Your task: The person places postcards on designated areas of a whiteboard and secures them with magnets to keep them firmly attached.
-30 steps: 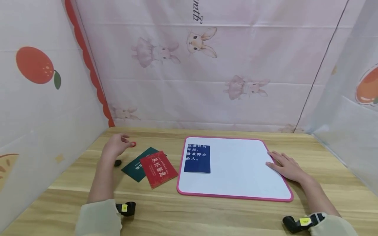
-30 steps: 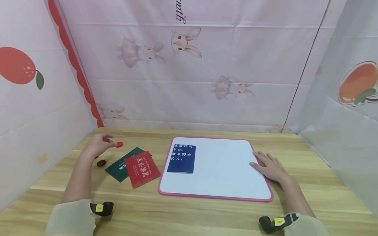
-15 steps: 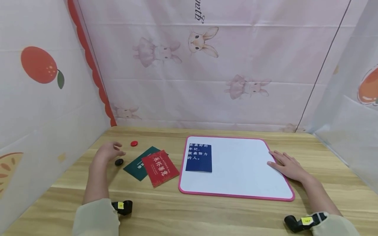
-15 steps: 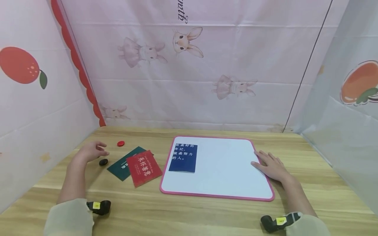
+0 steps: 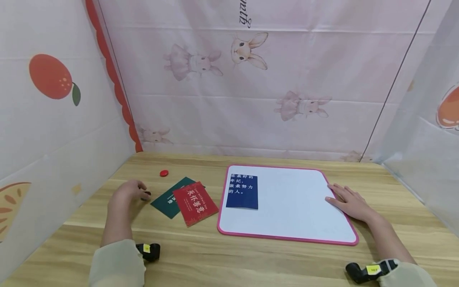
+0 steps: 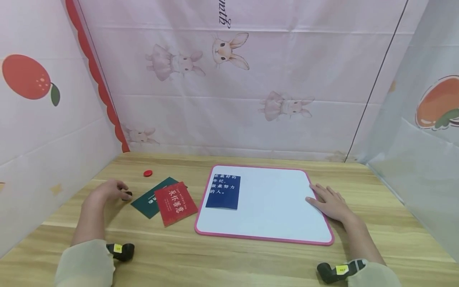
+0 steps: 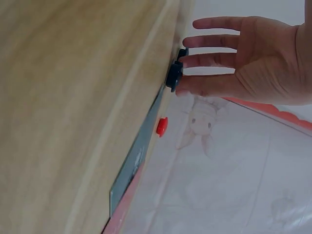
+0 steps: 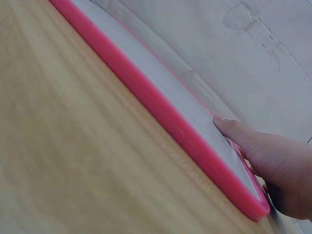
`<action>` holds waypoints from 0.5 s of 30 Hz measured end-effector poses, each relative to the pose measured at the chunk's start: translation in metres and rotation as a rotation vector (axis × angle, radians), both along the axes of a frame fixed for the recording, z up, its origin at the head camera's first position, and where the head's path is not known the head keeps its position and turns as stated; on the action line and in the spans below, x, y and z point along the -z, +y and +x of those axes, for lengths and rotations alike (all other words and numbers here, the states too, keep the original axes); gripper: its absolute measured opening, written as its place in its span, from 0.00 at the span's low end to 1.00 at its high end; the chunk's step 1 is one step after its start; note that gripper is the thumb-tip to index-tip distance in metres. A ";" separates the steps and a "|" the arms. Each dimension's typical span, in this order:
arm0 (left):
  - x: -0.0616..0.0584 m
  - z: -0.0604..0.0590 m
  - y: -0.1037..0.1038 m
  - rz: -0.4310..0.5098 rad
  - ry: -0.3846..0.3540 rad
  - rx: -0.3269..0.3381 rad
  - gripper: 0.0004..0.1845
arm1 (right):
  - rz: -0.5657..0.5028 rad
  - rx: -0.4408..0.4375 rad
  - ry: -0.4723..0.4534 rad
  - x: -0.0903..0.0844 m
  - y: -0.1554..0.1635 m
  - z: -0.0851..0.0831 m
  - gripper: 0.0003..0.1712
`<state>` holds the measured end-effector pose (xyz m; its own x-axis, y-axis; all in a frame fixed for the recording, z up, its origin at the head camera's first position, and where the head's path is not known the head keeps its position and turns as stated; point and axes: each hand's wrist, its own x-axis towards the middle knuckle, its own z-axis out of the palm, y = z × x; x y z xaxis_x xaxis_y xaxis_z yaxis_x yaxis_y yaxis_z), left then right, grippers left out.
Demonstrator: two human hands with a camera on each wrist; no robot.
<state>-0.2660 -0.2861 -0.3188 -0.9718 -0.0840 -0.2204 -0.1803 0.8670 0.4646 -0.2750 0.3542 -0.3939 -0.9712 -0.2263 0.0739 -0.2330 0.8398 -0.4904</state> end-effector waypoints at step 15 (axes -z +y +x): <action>0.015 -0.008 -0.010 -0.017 -0.002 -0.022 0.19 | -0.003 -0.003 0.002 0.000 0.000 0.000 0.43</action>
